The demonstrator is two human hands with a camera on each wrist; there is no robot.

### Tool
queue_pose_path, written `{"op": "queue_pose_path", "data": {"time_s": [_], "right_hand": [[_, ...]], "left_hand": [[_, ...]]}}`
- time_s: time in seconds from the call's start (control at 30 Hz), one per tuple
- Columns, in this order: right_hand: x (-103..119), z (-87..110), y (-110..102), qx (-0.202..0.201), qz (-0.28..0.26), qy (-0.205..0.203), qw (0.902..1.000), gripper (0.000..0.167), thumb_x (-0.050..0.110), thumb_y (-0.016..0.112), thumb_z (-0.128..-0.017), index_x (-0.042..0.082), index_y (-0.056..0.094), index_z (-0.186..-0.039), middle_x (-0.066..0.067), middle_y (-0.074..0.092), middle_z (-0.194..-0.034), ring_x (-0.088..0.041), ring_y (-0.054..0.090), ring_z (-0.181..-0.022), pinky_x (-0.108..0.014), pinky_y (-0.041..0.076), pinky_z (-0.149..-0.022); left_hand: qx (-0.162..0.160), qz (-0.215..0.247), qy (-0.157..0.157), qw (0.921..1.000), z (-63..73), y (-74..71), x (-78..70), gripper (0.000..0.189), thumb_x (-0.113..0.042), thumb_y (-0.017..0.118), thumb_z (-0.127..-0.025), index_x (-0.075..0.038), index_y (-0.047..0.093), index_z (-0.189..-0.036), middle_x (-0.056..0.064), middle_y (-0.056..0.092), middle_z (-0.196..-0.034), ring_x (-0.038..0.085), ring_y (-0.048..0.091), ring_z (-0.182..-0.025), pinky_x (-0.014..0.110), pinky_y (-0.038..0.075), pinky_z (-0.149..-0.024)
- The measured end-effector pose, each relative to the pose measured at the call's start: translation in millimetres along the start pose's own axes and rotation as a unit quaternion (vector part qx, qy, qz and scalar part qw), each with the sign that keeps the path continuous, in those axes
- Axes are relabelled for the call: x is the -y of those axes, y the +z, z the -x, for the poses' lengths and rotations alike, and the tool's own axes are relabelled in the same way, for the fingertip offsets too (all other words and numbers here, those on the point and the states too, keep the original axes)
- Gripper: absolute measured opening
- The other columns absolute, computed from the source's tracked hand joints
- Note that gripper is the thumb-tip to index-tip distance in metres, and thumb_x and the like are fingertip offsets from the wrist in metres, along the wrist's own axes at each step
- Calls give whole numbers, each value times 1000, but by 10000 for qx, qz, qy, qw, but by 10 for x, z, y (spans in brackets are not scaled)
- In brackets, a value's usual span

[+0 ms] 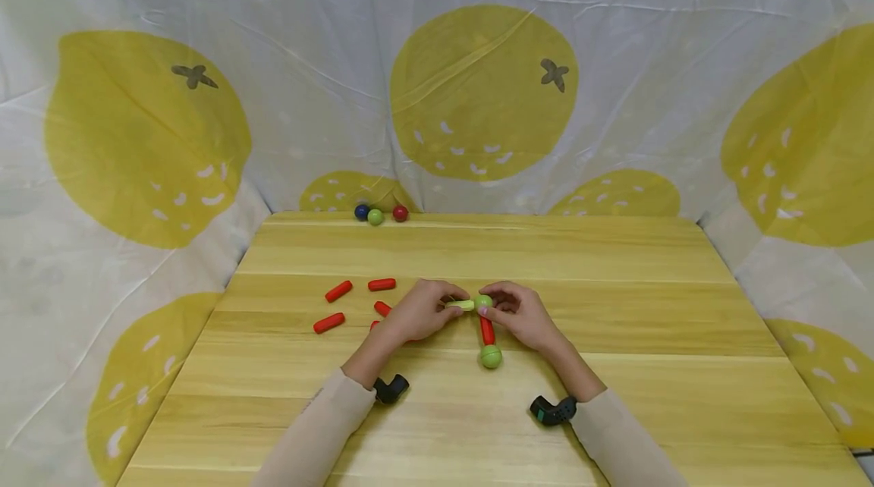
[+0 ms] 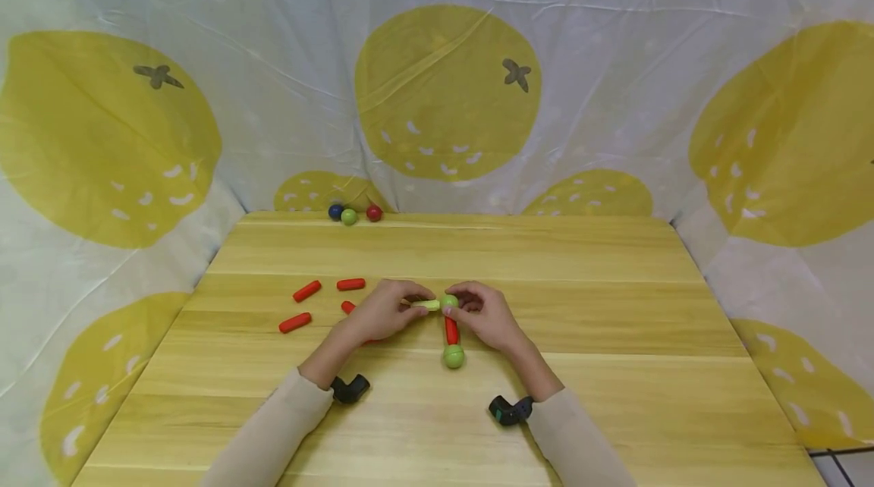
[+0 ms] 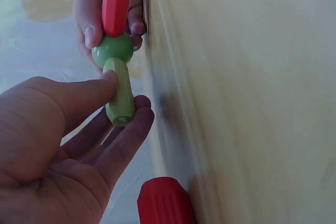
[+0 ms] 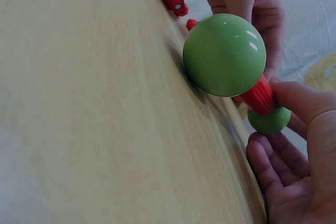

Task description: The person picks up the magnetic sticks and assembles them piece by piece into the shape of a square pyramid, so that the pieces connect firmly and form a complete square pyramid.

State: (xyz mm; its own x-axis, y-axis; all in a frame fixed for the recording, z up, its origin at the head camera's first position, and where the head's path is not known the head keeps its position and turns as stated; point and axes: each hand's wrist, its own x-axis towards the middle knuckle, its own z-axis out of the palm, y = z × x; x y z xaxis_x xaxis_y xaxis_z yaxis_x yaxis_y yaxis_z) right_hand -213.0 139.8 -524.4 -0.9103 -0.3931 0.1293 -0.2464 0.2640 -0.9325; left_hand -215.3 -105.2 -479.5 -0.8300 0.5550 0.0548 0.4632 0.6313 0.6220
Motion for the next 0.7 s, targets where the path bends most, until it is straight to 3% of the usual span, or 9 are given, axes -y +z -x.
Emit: {"op": "queue_pose_path", "data": {"time_s": [0.2, 0.43, 0.7], "right_hand": [[-109, -12, -5, -50, -60, -1, 10000, 36, 12, 75, -95, 0, 68, -129, -15, 70, -116, -28, 66, -99, -29, 58, -85], [-109, -8, 4, -79, 4, -45, 10000, 35, 19, 78, -94, 6, 70, -125, -12, 71, -117, -23, 67, -96, -24, 57, -84], [-60, -28, 34, 234, 502, -99, 9984, 34, 30, 80, -92, 18, 72, -123, 0, 72, -120, -16, 67, -103, -25, 54, -88]], "left_hand": [[-16, -13, -55, 10000, 4, 2, -40, 23, -17, 73, -97, -10, 76, -120, 3, 76, -115, 18, 71, -104, 36, 59, -91], [-109, -14, -123, 9999, 11, 15, -26, 18, -14, 77, -94, -12, 78, -112, 0, 77, -106, 10, 65, -88, 28, 55, -79], [-179, -25, -101, 9998, -5, 72, -21, 19, -20, 75, -96, -16, 79, -114, -4, 77, -108, 5, 62, -83, 22, 54, -75]]}}
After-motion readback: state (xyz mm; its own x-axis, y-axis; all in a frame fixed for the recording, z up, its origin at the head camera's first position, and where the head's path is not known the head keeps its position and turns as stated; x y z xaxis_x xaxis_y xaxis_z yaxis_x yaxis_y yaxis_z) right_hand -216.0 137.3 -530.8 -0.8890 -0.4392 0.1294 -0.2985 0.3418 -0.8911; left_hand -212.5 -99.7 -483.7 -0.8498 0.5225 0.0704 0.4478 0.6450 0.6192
